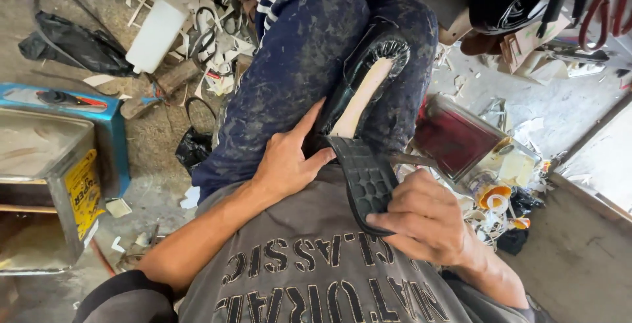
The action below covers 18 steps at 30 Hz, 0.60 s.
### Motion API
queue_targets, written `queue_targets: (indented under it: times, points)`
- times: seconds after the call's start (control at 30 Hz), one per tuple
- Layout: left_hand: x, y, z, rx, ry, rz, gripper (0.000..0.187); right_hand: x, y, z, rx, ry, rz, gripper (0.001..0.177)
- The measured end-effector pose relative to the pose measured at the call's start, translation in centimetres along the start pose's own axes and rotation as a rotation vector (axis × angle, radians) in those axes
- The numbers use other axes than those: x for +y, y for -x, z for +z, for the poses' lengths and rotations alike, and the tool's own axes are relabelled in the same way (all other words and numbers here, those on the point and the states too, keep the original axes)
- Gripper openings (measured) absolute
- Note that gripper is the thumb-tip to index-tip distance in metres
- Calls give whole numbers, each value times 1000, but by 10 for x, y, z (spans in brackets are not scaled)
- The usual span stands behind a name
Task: The person is lasting a shoe, pulling the leather upper over a wooden last and securing it before hammering the edges.
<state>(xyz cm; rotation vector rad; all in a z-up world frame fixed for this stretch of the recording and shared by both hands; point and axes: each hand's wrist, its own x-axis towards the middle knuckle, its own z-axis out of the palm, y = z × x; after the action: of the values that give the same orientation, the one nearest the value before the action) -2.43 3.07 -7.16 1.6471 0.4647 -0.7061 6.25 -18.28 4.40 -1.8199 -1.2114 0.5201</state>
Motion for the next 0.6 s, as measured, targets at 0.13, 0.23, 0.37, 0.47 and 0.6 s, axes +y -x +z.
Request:
queue_targets:
  times: [0.13, 0.23, 0.37, 0.47, 0.6]
  points:
    - [-3, 0, 0, 40, 14, 90, 79, 25, 17, 15, 70, 58, -33, 20]
    - [4, 5, -4, -7, 130, 40, 82, 58, 21, 27, 326, -315, 379, 64]
    - [3, 2, -3, -42, 111, 44, 88, 97, 36, 28, 355, -163, 603, 65]
    - [-4, 2, 4, -41, 120, 57, 82, 94, 18, 18, 245, -25, 614, 48]
    - [-1, 0, 3, -45, 125, 60, 80, 91, -5, 2, 204, -28, 607, 32]
